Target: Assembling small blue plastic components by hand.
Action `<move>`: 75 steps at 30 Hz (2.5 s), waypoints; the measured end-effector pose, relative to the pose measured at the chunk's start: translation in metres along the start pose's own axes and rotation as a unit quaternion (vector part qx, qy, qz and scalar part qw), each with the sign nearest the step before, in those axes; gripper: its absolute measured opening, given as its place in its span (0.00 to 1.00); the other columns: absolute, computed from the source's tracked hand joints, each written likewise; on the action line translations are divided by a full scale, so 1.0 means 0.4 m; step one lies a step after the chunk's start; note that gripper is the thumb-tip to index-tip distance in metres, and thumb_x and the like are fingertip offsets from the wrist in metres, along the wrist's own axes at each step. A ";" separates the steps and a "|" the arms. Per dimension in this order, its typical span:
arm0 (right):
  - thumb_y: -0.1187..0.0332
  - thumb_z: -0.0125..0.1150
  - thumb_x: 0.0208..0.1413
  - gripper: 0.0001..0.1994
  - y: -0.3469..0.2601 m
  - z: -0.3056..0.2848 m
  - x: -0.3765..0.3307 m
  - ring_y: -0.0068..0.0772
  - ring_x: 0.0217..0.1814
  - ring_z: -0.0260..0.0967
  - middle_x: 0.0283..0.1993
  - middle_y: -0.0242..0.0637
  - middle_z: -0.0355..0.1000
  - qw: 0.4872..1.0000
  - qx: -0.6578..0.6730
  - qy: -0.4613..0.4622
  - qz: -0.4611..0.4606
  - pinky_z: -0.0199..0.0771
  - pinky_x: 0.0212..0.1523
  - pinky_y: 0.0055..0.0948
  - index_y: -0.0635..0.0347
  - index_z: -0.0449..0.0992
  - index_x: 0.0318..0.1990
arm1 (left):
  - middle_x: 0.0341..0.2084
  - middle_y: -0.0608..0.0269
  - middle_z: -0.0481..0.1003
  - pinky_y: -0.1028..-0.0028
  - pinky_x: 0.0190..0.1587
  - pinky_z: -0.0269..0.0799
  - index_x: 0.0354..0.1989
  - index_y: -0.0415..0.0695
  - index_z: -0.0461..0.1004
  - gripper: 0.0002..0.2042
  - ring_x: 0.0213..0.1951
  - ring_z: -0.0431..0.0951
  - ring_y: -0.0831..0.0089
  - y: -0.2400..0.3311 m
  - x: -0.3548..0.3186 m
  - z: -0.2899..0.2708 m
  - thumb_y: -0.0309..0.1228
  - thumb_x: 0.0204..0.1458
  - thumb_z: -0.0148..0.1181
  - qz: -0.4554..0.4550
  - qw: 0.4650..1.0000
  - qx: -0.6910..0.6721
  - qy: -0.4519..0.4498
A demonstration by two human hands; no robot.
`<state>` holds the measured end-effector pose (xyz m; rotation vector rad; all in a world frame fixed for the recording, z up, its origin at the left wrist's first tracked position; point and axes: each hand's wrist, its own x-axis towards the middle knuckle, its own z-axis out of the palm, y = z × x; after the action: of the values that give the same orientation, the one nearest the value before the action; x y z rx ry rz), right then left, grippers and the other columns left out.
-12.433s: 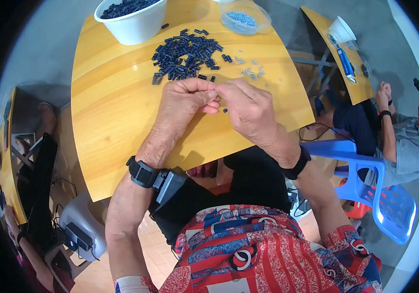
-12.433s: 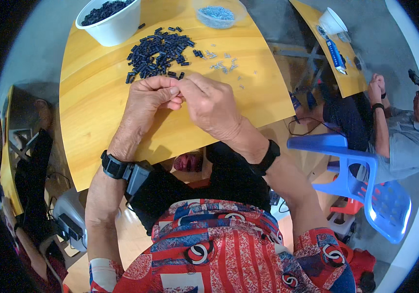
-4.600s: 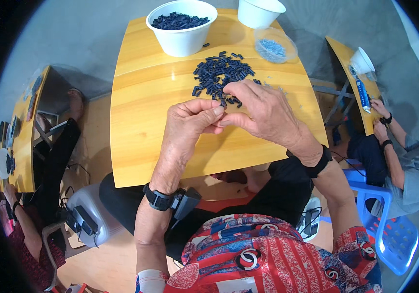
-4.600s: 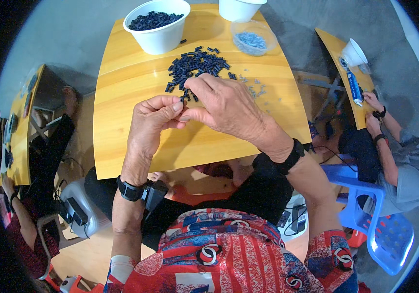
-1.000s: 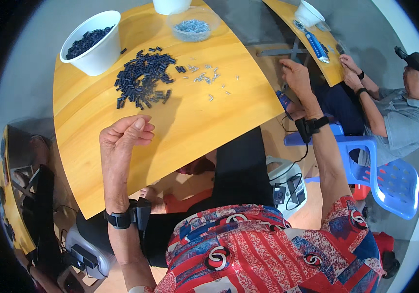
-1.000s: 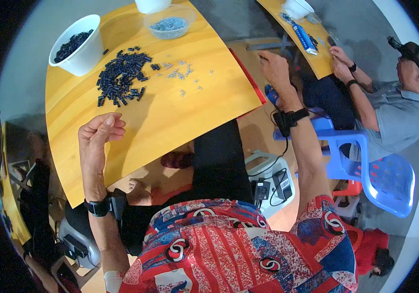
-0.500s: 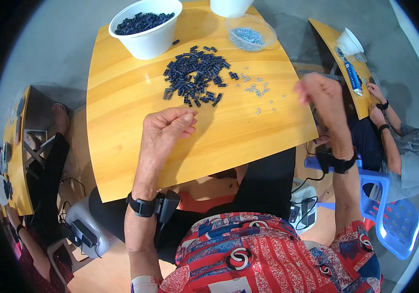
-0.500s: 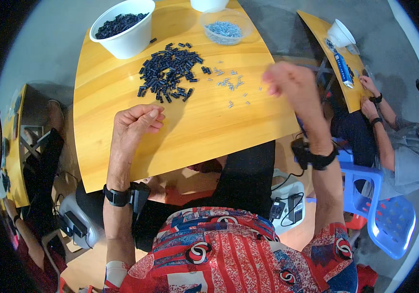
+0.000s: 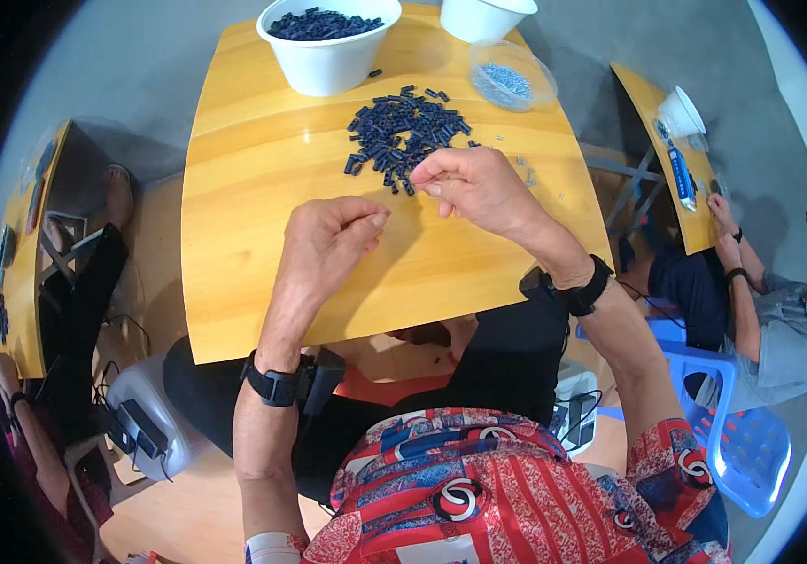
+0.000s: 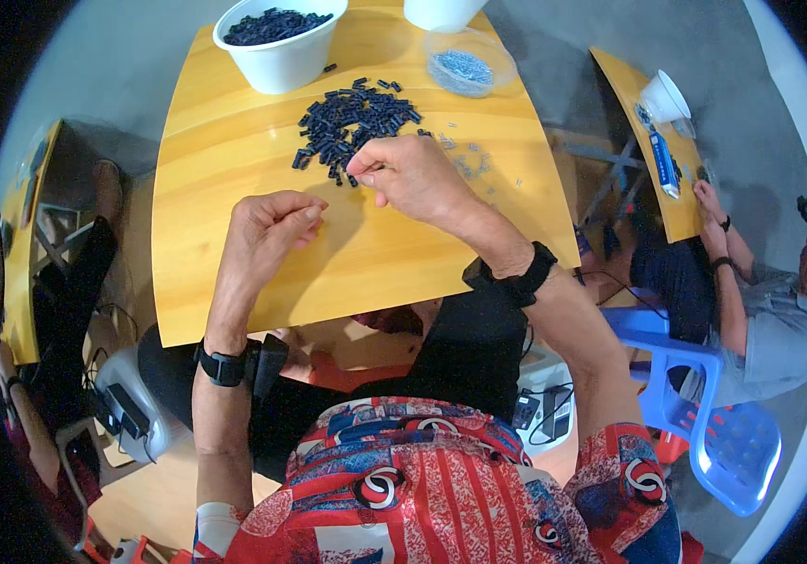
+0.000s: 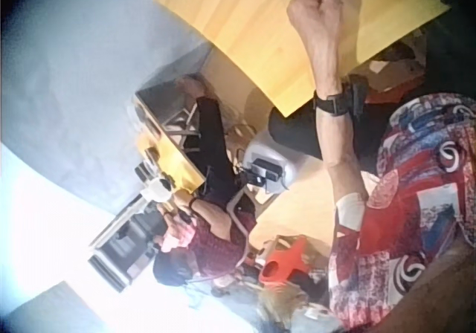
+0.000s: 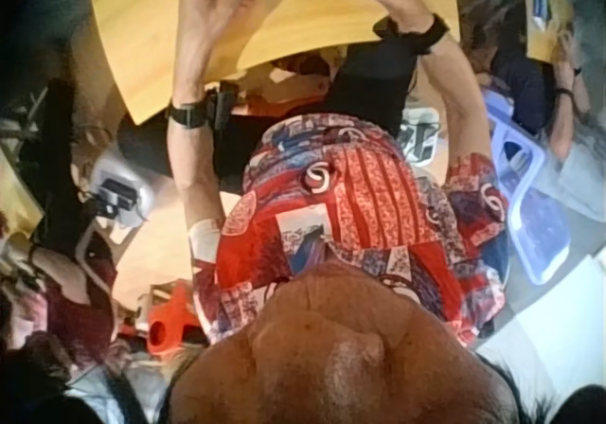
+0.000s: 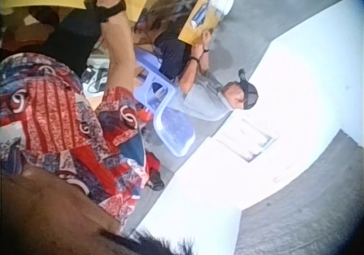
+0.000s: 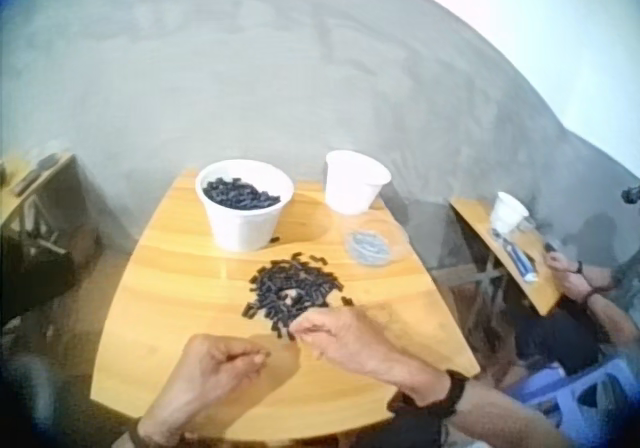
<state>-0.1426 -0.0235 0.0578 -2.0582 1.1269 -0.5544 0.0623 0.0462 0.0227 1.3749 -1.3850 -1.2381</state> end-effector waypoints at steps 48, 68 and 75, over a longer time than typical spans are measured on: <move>0.72 0.59 0.54 0.27 -0.104 0.041 -0.077 0.36 0.47 0.73 0.55 0.45 0.67 0.842 0.429 -0.327 0.030 0.73 0.44 0.27 0.64 0.58 0.61 | 0.28 0.60 0.78 0.78 0.36 0.73 0.41 0.37 0.78 0.12 0.31 0.76 0.77 0.049 -0.037 0.002 0.33 0.56 0.55 0.100 0.974 -0.202 -0.032; 0.34 0.45 0.50 0.49 -0.103 0.069 -0.043 0.52 0.75 0.26 0.73 0.48 0.33 0.545 0.828 -0.129 -0.027 0.29 0.73 0.47 0.61 0.38 0.69 | 0.36 0.63 0.76 0.77 0.45 0.71 0.44 0.33 0.71 0.18 0.39 0.75 0.79 0.045 -0.062 0.115 0.34 0.51 0.65 -0.037 0.920 -0.371 -0.121; 0.42 0.44 0.57 0.42 -0.103 0.068 -0.036 0.48 0.76 0.22 0.73 0.47 0.33 0.454 0.887 -0.071 -0.046 0.22 0.74 0.45 0.65 0.40 0.68 | 0.31 0.62 0.77 0.78 0.37 0.72 0.40 0.35 0.73 0.18 0.34 0.76 0.79 0.040 -0.076 0.147 0.35 0.47 0.68 0.079 0.938 -0.317 -0.121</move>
<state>-0.1100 0.0141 0.0710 -0.1684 -0.1130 -0.9224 0.0043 0.0808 0.0296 0.6703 -1.0795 -1.5971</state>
